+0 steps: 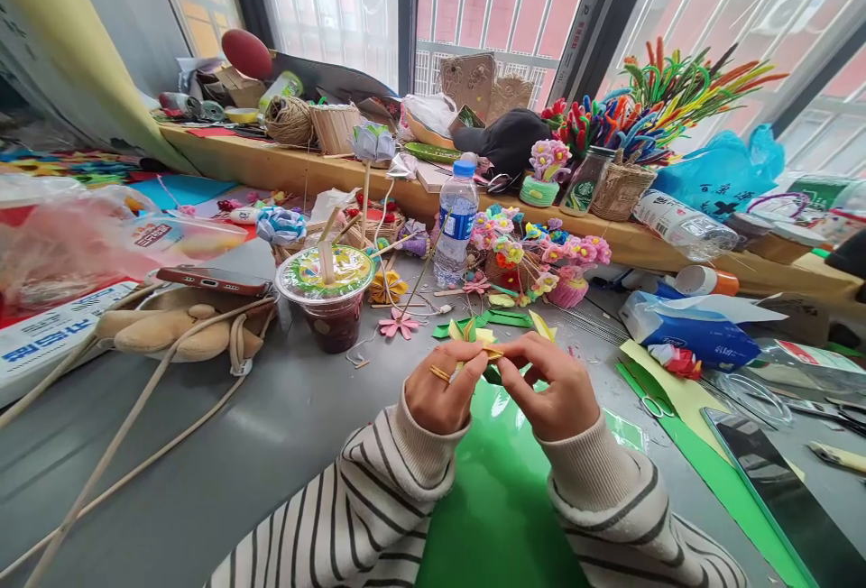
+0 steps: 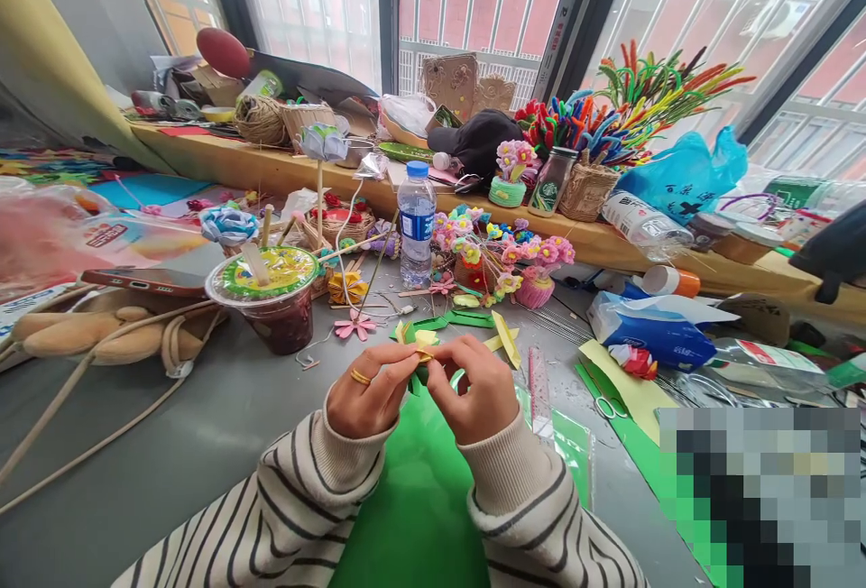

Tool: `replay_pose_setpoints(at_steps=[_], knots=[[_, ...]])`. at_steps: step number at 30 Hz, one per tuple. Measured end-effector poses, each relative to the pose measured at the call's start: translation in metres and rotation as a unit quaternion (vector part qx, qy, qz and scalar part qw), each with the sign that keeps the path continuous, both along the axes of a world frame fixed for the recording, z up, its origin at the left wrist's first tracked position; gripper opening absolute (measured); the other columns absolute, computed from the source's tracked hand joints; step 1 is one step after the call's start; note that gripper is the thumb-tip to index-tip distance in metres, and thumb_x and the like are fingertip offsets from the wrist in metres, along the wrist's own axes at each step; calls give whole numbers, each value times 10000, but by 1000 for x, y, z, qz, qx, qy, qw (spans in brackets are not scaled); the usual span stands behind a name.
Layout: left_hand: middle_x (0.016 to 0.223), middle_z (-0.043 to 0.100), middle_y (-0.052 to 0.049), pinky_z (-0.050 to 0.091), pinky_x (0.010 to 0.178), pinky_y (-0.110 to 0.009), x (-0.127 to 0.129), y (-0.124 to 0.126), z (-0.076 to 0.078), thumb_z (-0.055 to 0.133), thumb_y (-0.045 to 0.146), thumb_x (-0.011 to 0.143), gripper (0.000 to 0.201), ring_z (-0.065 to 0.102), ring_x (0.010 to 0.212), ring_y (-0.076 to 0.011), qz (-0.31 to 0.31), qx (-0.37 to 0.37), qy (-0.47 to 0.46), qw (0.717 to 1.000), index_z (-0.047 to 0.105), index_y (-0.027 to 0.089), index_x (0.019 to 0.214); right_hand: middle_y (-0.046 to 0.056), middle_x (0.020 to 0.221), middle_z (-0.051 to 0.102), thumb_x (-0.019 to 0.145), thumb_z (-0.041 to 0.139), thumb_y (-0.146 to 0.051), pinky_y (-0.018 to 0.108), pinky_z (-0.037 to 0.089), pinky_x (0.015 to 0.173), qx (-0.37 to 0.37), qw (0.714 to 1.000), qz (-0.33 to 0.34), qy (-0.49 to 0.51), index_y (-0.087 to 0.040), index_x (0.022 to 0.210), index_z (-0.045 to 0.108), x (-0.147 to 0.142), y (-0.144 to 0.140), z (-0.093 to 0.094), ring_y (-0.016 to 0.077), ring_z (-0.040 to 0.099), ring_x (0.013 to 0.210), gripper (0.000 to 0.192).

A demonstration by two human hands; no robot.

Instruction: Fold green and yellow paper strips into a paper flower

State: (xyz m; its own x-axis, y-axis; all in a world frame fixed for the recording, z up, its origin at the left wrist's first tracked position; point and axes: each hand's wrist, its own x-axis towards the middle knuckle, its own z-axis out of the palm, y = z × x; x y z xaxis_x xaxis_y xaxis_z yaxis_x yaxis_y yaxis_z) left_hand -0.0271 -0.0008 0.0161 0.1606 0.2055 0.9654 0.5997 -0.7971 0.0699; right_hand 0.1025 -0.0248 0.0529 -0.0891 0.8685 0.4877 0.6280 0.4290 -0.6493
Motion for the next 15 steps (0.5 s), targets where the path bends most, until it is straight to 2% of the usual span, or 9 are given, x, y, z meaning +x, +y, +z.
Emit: replay_pose_setpoints(at_steps=[2,5,12,15], knots=[[744,632,-93,497,644,-235,-1,1,0,532,25,641,187,595,708,-139,-6,3,5,1000,565,106,806,5,624,527,704,451,-217,178,394,409,8,1000,5,-6,-164,729,593,1,0,1,67,466,494,154],[744,629,-95,502,639,-242,-2,3,0,506,42,666,177,596,715,-141,-13,9,16,1000,560,110,820,1,614,529,704,451,-238,180,386,400,18,999,-26,16,-169,700,590,-1,0,-2,68,469,485,155],[713,627,-93,510,645,-247,-7,5,2,458,55,700,167,598,713,-143,0,35,51,998,554,96,830,14,628,589,714,449,-306,203,421,400,-67,990,-54,112,-165,719,573,-8,2,-15,84,515,454,187],[736,632,-97,511,665,-254,-7,5,3,474,55,690,170,598,737,-153,-11,36,59,998,555,89,836,17,666,584,710,454,-273,186,411,386,-42,995,-36,79,-165,743,568,-4,3,-12,76,512,474,160]])
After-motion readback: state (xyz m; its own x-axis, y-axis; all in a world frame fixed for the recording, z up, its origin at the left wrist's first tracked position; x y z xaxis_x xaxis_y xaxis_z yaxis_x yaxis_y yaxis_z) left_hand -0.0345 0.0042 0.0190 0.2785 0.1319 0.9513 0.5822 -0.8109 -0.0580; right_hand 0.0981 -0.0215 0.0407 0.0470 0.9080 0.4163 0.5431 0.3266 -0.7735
